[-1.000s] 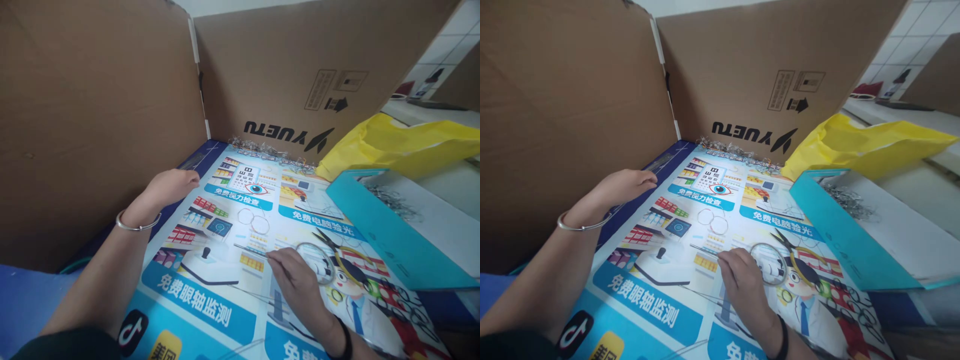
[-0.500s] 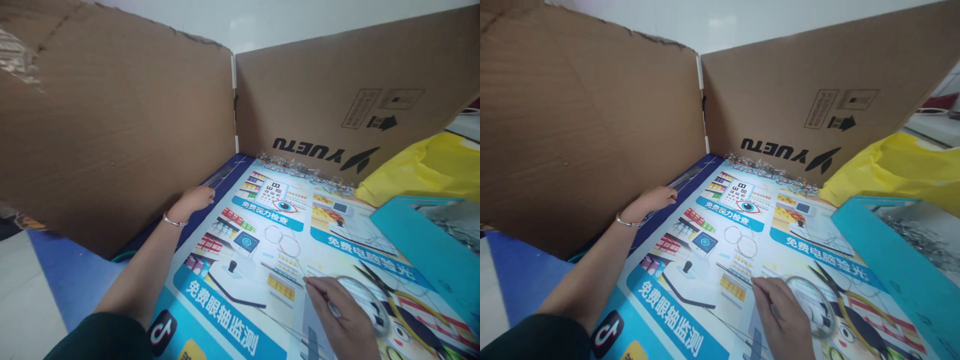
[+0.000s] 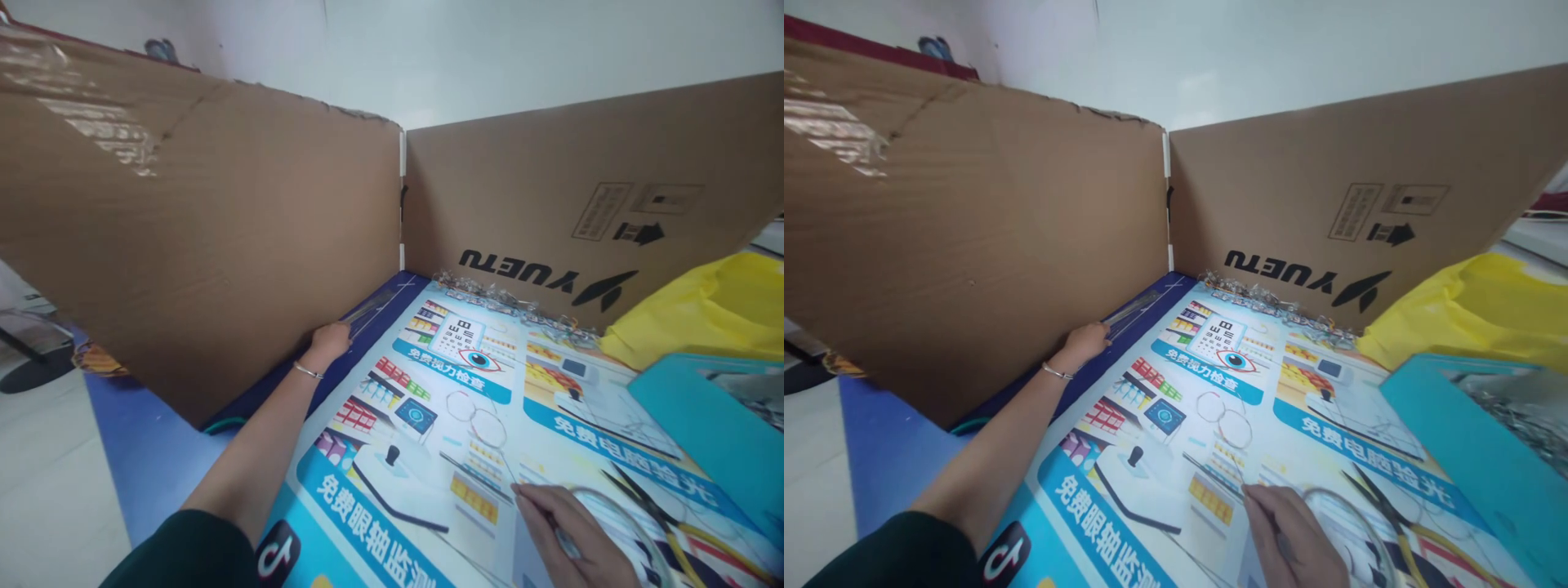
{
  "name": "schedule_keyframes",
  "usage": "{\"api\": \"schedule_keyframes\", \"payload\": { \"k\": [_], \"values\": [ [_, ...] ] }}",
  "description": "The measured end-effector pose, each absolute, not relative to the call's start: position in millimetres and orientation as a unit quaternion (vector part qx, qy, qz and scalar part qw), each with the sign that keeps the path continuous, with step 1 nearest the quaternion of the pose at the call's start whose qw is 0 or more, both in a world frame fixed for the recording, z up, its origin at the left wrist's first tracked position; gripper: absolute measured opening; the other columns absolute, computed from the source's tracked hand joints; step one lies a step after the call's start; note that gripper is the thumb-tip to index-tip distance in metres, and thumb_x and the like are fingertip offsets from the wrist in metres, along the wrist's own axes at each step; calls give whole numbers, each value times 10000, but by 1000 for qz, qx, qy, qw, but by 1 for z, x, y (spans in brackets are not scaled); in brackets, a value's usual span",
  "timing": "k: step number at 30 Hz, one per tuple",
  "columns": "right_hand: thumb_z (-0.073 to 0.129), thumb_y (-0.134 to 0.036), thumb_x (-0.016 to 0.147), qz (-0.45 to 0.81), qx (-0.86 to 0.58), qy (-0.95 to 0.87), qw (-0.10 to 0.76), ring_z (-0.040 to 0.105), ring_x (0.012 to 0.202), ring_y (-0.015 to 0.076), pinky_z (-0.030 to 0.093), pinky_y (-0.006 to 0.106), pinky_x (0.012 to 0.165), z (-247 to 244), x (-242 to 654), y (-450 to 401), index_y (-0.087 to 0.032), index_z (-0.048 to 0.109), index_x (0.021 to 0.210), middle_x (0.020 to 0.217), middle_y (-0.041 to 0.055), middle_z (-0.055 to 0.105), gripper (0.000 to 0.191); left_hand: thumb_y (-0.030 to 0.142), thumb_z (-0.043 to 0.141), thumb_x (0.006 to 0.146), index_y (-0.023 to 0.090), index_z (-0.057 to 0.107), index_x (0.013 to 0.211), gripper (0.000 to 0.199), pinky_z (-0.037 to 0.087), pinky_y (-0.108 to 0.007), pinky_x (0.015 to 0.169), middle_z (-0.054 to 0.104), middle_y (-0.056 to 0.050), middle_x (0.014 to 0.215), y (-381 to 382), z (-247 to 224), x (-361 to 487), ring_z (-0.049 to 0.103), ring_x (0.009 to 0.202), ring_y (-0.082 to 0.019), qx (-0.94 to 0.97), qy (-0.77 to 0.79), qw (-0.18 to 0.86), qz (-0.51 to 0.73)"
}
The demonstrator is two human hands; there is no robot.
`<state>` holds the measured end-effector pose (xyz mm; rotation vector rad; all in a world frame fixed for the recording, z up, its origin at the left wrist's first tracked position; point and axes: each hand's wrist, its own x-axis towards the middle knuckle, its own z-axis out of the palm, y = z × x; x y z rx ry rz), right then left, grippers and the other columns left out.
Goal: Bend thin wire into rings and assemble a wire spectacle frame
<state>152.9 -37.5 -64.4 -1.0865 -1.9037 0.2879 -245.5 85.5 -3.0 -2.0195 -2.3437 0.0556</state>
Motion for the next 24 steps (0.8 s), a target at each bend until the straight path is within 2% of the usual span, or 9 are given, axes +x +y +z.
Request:
{"api": "schedule_keyframes", "payload": {
  "k": [6,8,11,16,24],
  "values": [
    [542,-302,872,175,-477,-735,448,639,749,185,530,282,668,-45,144,-45,-219,652,845,813,44,670,141,342,521,903,140,573,1111,294,504,-404,817,607,-91,1103,109,-19,-248,604,960,-208,-620,-782,0,64],
    [528,-298,881,184,-485,-728,448,630,744,186,522,291,662,-43,142,-45,-211,648,833,795,47,667,156,312,502,892,134,628,1029,258,490,-370,790,636,-157,1077,114,-22,-250,619,984,-276,-621,-781,4,66],
    [529,-282,882,194,-490,-722,449,621,746,180,512,292,665,-44,142,-44,-208,640,839,793,46,662,141,316,485,865,152,654,998,270,480,-346,750,651,-180,1082,118,-24,-253,626,982,-311,-625,-778,9,66],
    [525,-275,886,209,-487,-722,445,621,774,177,508,288,688,-47,142,-43,-205,642,856,813,45,655,140,355,486,843,163,671,995,307,476,-347,734,661,-178,1079,119,-26,-255,633,960,-321,-626,-778,17,61],
    [543,-279,878,204,-478,-733,440,630,758,175,512,270,673,-49,142,-44,-213,642,857,815,42,659,121,315,506,827,152,664,969,268,472,-331,751,665,-175,1050,114,-22,-249,632,963,-297,-627,-778,17,34]
  ]
}}
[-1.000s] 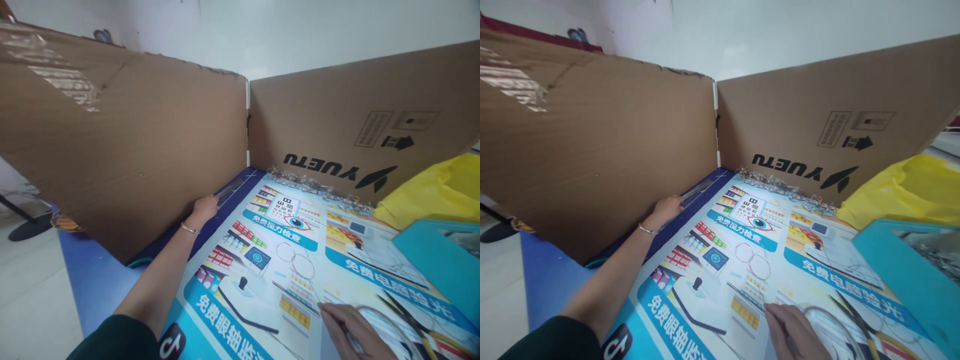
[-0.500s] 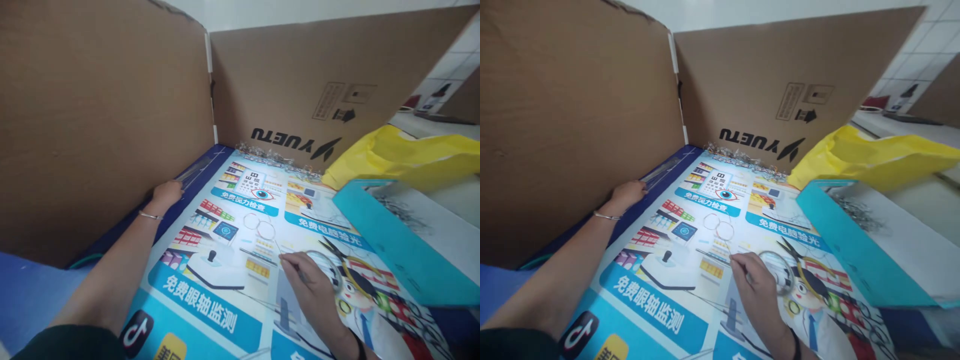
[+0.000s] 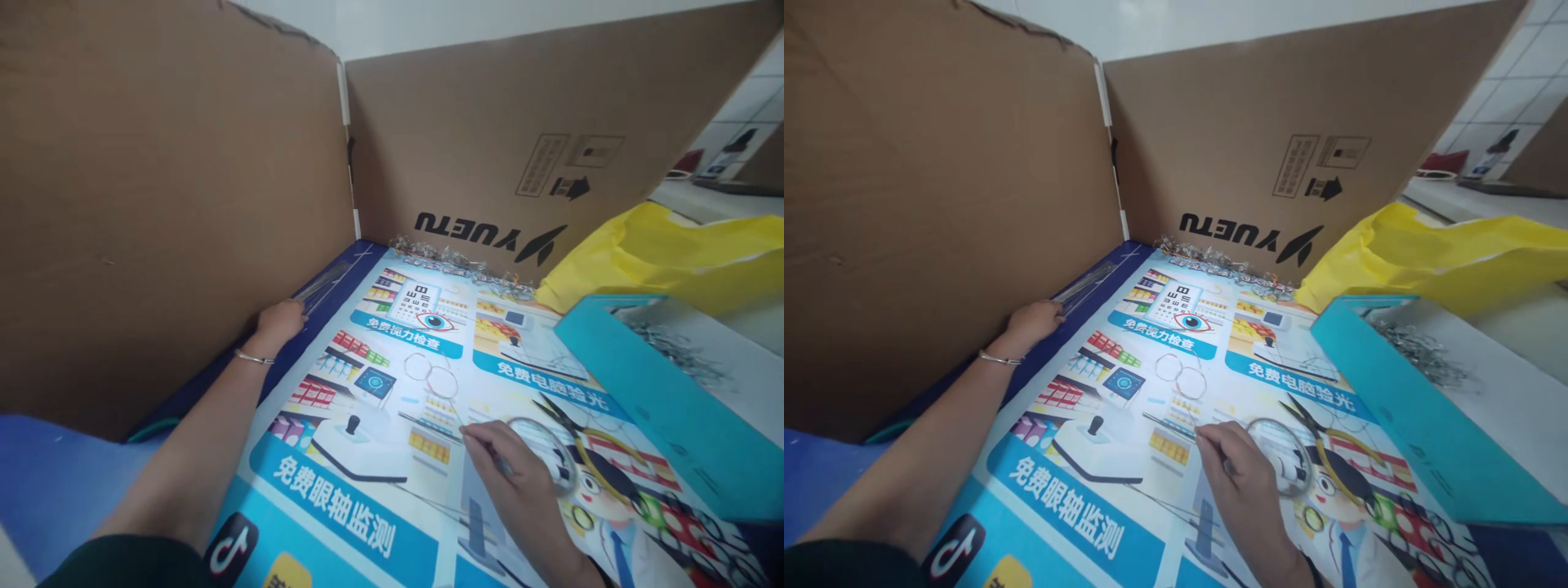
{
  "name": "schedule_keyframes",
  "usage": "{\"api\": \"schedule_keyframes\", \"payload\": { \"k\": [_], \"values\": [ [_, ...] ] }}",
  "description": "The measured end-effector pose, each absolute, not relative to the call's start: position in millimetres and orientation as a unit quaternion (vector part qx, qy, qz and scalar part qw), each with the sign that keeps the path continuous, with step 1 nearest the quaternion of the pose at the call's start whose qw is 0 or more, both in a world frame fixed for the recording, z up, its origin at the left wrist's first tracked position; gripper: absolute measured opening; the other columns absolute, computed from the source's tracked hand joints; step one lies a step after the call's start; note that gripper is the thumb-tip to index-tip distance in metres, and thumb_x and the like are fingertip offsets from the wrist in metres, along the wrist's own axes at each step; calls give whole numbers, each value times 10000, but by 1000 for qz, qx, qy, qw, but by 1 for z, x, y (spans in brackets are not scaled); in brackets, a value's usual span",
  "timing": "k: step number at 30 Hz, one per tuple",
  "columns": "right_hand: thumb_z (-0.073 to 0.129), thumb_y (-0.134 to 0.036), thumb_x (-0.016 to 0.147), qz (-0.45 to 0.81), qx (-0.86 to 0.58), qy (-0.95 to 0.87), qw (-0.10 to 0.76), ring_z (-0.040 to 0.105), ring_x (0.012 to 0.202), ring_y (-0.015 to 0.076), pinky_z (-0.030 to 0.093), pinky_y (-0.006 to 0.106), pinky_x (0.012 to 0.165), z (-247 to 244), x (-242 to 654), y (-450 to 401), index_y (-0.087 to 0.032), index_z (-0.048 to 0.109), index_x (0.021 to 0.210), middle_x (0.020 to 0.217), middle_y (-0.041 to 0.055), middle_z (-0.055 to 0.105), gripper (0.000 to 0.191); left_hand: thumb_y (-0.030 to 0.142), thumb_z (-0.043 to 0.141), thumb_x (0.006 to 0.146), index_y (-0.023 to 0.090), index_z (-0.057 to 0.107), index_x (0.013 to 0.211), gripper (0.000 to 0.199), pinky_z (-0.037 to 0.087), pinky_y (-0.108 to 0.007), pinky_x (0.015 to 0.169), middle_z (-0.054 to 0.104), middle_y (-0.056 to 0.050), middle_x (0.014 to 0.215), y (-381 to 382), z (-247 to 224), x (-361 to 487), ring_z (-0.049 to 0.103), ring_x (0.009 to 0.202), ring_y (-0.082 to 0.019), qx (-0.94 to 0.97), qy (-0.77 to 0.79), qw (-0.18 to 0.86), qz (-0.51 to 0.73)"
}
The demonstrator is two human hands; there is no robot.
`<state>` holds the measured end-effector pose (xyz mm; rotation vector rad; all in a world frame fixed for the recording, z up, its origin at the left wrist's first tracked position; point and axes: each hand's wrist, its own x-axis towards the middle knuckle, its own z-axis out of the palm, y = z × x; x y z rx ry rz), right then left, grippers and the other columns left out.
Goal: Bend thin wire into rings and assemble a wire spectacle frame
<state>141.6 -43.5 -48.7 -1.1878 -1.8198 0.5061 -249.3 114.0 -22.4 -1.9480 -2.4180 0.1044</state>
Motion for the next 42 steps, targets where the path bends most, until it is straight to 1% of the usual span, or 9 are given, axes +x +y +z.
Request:
{"api": "schedule_keyframes", "payload": {
  "k": [3,6,10,13,17,21,27,35,42],
  "values": [
    [558,-285,870,202,-475,-732,445,636,755,171,518,253,669,-51,142,-42,-219,647,850,821,35,663,112,301,499,831,155,662,954,251,461,-315,738,663,-161,1051,112,-16,-244,631,956,-281,-640,-769,12,7],
    [564,-285,865,197,-469,-735,449,642,758,170,523,236,652,-54,143,-42,-223,648,855,837,35,667,105,320,476,850,188,658,946,244,444,-263,706,678,-95,1031,110,-6,-233,634,907,-219,-674,-738,-21,-24],
    [578,-268,855,184,-459,-747,444,645,763,164,523,218,657,-55,146,-41,-228,644,866,846,28,667,78,326,516,815,215,659,868,189,416,-192,644,704,6,900,105,4,-214,624,798,-142,-742,-661,-106,-40],
    [579,-265,854,178,-453,-750,448,644,741,154,521,208,659,-55,147,-41,-229,640,865,831,19,664,72,324,584,751,222,658,799,134,379,-184,570,691,34,787,102,2,-202,605,709,-125,-772,-617,-152,-26],
    [579,-280,853,180,-454,-750,447,647,751,150,521,195,665,-56,147,-41,-236,638,871,838,12,663,75,365,647,686,201,646,761,180,323,-214,512,663,12,729,99,-7,-195,560,620,-135,-781,-602,-165,-1],
    [578,-279,855,183,-457,-747,446,649,761,149,521,190,671,-55,147,-42,-240,632,860,841,12,665,67,367,622,701,195,630,796,197,305,-223,507,653,-6,766,99,-13,-195,555,637,-146,-779,-608,-155,10],
    [583,-276,852,183,-450,-752,445,649,756,149,522,190,655,-55,147,-41,-246,632,873,840,11,663,61,323,573,725,195,631,819,169,305,-222,505,658,-15,787,97,-11,-193,552,633,-143,-772,-619,-143,26],
    [573,-263,862,187,-450,-751,444,635,775,167,518,226,670,-57,147,-40,-234,626,882,854,33,655,64,247,517,755,198,640,740,133,319,-221,524,667,-14,764,95,-6,-190,557,633,-139,-768,-627,-122,52],
    [550,-230,877,205,-469,-737,441,612,765,161,493,258,679,-49,143,-41,-216,628,882,817,31,638,79,269,485,785,186,617,696,179,350,-244,550,658,-36,728,96,-3,-193,558,612,-162,-773,-619,-118,75]
  ]
}}
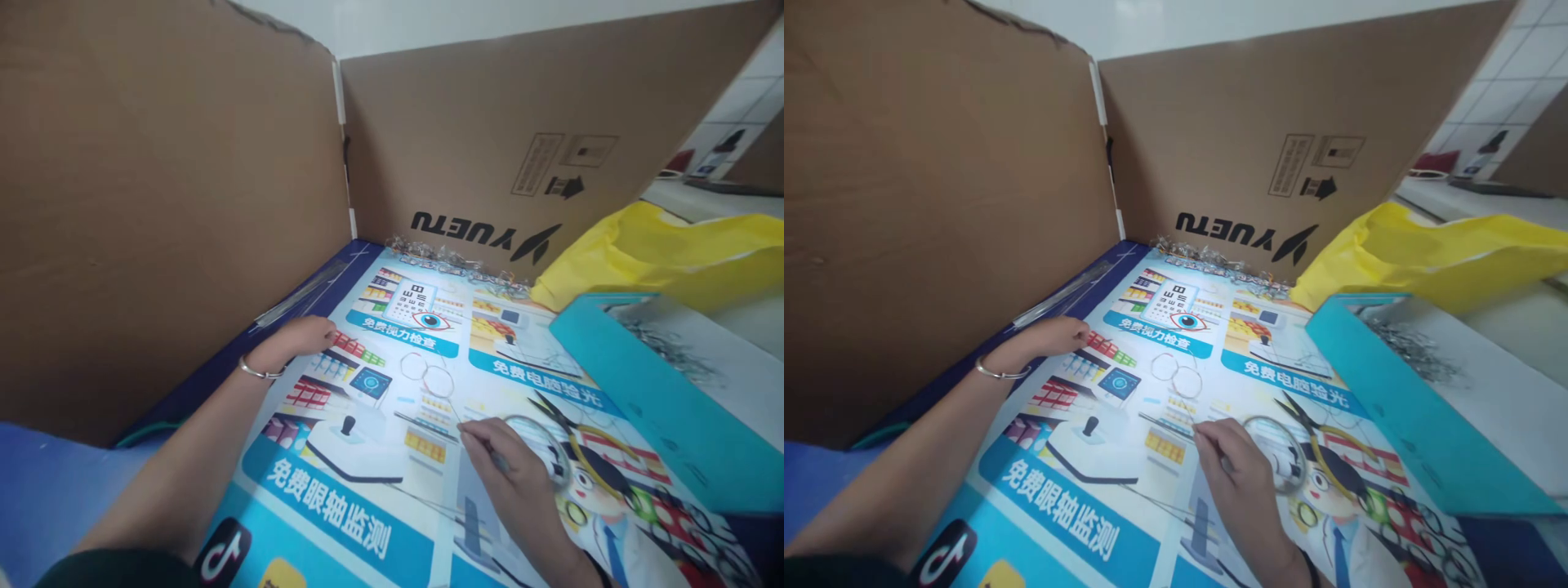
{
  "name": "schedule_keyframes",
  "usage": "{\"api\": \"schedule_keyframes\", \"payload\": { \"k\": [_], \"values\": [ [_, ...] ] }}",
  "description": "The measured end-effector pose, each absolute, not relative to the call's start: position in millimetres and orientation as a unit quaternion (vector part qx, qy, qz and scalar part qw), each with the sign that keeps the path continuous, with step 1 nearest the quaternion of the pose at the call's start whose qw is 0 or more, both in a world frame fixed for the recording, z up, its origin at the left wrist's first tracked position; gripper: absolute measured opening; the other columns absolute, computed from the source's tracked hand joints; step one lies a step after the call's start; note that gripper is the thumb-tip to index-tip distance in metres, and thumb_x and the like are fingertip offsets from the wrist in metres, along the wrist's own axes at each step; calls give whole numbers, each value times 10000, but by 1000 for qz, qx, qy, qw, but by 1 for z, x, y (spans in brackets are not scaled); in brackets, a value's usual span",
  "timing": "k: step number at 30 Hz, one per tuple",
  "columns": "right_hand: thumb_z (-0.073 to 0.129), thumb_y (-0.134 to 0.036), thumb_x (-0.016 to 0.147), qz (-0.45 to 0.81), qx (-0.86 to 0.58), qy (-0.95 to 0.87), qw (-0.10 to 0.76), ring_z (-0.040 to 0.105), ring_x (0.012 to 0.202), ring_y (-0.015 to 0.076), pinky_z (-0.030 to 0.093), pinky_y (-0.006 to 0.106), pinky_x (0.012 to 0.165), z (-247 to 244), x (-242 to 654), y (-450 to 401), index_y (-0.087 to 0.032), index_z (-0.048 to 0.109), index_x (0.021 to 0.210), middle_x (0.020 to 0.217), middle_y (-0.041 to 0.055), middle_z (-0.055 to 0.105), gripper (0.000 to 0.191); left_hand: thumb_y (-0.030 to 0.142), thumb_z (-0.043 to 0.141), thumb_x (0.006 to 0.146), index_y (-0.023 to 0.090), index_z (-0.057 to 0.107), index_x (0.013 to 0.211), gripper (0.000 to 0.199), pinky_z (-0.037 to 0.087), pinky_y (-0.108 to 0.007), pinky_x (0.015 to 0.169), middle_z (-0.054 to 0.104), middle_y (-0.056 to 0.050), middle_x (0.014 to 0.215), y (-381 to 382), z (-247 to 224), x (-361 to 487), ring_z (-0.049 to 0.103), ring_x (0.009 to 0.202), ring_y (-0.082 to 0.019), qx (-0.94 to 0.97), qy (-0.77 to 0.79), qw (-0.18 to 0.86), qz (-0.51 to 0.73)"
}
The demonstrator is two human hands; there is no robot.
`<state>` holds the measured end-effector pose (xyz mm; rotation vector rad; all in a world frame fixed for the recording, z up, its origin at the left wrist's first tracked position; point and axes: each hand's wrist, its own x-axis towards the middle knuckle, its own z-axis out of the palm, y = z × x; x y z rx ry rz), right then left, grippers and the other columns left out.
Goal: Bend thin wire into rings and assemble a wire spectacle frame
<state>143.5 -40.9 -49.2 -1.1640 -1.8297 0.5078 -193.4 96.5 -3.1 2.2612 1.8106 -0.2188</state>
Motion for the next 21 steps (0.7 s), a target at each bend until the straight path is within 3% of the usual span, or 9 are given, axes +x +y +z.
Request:
{"api": "schedule_keyframes", "payload": {
  "k": [8,16,21],
  "values": [
    [526,-203,885,180,-452,-765,422,608,793,175,501,293,693,-49,143,-40,-207,628,877,831,48,647,103,304,443,825,225,658,883,236,411,-253,694,681,-38,962,80,18,-171,602,836,-189,797,595,93,-41],
    [504,-125,869,69,-386,-869,302,601,903,219,494,404,789,-58,132,-36,-213,658,852,995,56,698,178,314,435,855,208,666,840,255,376,-258,612,687,-47,906,60,32,-145,616,824,-203,827,556,77,-33],
    [468,-91,870,59,-366,-882,290,605,872,212,505,383,754,-59,132,-38,-207,646,875,958,60,706,213,357,435,869,197,653,825,273,349,-262,584,683,-53,870,59,32,-143,608,782,-202,827,557,70,-30]
  ]
}}
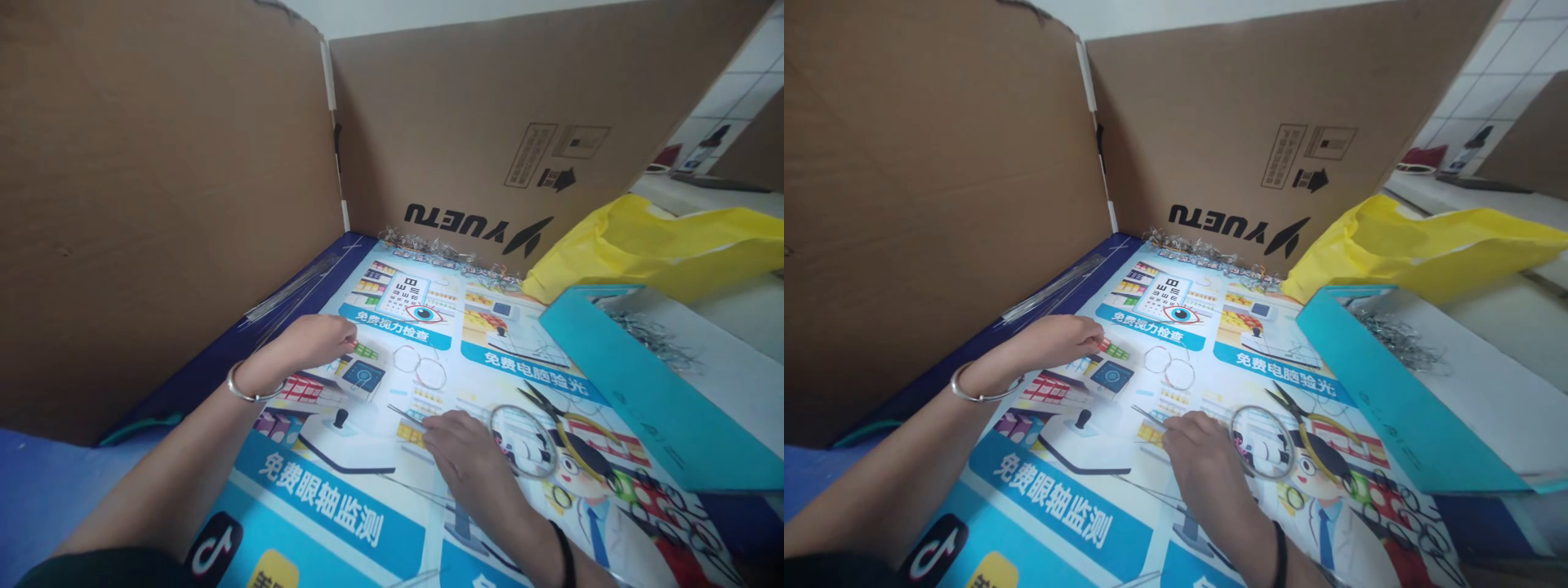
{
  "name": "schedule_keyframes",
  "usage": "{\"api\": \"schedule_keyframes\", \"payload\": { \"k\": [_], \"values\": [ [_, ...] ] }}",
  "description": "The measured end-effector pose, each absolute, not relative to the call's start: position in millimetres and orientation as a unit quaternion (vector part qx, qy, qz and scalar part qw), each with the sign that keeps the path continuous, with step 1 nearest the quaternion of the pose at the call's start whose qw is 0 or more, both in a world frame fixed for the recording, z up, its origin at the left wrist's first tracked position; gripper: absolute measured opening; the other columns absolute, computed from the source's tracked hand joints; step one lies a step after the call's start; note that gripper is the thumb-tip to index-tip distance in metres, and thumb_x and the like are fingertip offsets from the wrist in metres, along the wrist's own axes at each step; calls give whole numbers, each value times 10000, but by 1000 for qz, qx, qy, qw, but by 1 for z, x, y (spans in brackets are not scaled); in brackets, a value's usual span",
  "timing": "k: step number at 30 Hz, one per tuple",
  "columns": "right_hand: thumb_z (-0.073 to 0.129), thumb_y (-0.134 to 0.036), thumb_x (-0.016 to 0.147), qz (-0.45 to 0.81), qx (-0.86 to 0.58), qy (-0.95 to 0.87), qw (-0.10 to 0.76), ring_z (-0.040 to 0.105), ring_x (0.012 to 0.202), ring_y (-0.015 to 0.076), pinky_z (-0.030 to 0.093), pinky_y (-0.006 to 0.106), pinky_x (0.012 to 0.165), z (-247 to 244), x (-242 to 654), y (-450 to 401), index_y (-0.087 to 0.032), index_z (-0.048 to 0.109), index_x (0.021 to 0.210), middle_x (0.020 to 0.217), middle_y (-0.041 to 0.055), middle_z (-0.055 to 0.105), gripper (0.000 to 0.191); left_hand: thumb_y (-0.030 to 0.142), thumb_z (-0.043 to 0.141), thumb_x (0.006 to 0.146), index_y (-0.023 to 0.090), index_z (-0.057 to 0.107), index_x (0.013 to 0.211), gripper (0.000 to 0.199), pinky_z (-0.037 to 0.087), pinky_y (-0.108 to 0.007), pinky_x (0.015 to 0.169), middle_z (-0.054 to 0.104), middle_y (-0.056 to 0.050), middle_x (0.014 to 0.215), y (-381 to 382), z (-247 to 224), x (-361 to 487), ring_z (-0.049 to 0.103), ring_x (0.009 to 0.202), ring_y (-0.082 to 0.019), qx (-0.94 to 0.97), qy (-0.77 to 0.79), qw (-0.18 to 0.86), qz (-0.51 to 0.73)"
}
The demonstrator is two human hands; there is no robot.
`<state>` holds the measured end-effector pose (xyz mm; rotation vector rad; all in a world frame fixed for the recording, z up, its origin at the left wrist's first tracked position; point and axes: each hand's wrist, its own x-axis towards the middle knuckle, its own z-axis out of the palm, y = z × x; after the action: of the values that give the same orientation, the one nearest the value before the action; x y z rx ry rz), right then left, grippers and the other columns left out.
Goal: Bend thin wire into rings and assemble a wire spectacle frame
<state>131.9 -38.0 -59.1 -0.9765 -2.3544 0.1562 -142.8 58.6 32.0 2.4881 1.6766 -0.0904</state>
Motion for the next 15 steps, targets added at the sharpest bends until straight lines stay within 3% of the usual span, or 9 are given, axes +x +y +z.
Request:
{"api": "schedule_keyframes", "payload": {
  "k": [7,15],
  "values": [
    [453,-66,870,84,-348,-896,264,589,900,215,480,396,812,-58,134,-43,-196,632,917,981,65,691,226,336,467,854,212,634,849,208,314,-257,587,675,-39,904,53,33,-137,589,784,-199,837,540,66,-53],
    [509,-133,885,128,-383,-850,338,562,819,192,469,368,742,-45,136,-45,-190,644,883,864,62,656,147,319,505,844,219,619,887,158,339,-266,657,641,-34,942,47,41,-131,580,840,-208,839,535,87,-56]
  ]
}}
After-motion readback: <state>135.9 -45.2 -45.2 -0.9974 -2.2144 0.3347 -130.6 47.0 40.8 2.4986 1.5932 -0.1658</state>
